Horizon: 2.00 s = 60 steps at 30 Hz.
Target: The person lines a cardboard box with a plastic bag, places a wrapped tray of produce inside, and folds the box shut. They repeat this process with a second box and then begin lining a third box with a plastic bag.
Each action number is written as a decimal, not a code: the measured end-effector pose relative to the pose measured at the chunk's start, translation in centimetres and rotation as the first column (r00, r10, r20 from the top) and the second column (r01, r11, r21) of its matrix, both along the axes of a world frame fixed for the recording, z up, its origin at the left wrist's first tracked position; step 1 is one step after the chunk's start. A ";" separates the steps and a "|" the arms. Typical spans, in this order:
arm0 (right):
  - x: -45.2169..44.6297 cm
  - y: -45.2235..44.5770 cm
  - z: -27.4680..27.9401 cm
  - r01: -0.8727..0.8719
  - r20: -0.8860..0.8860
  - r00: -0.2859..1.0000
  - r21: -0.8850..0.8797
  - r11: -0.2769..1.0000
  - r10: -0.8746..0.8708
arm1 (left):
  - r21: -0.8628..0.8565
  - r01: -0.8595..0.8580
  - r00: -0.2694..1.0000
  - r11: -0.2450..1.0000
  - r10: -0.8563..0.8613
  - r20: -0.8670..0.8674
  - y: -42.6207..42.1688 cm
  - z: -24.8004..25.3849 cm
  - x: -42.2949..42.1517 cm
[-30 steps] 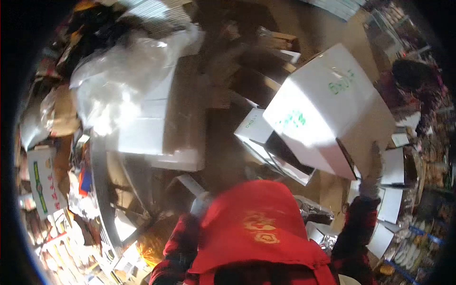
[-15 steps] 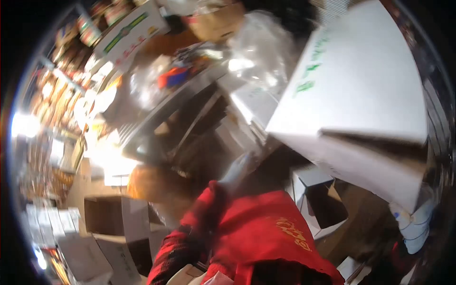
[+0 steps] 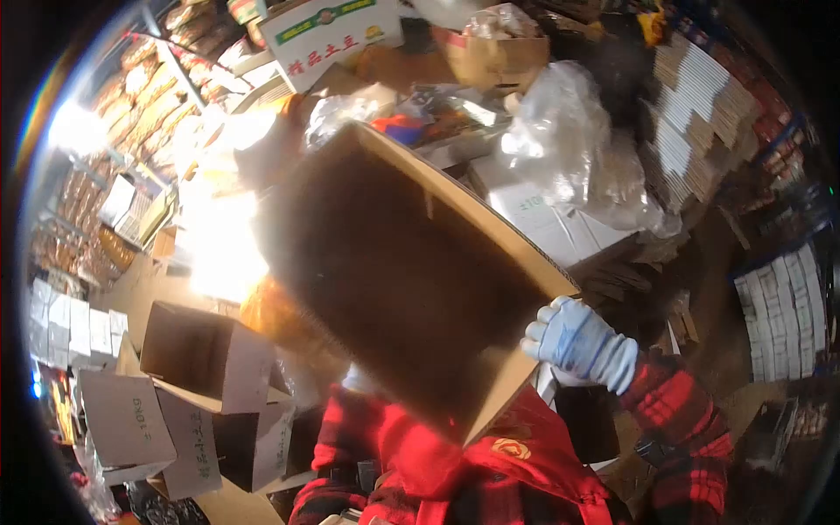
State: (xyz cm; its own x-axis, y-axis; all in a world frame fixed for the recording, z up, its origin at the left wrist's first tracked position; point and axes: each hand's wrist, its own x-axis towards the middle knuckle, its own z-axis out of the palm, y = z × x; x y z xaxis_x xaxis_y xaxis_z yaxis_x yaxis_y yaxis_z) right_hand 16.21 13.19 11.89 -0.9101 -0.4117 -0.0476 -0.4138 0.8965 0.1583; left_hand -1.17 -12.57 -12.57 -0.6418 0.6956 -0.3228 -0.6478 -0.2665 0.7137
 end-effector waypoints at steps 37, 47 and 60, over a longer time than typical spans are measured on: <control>39.0 10.0 -38.2 0.114 0.774 -0.632 0.049 -0.992 -0.034 | -0.908 -0.381 0.830 0.178 -0.367 -0.420 4.7 -16.1 2.8; 29.3 11.3 -51.7 0.329 0.884 -0.463 0.100 -0.939 -0.067 | -0.956 -0.183 0.278 0.231 -0.920 -0.276 5.0 -13.5 2.0; 36.1 12.1 -21.9 0.751 0.701 -0.496 0.051 -0.658 -0.512 | -0.950 0.067 0.362 0.306 -0.894 -0.263 9.0 -15.7 0.2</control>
State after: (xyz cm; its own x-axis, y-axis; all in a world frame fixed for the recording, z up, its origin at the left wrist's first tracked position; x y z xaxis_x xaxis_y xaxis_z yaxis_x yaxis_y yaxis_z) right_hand 52.29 25.29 -10.02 0.1213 0.7107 -0.6929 0.9477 -0.2906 -0.1322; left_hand -1.01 -3.54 -28.25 -0.4862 0.6814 -0.5471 0.4111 0.7308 0.5449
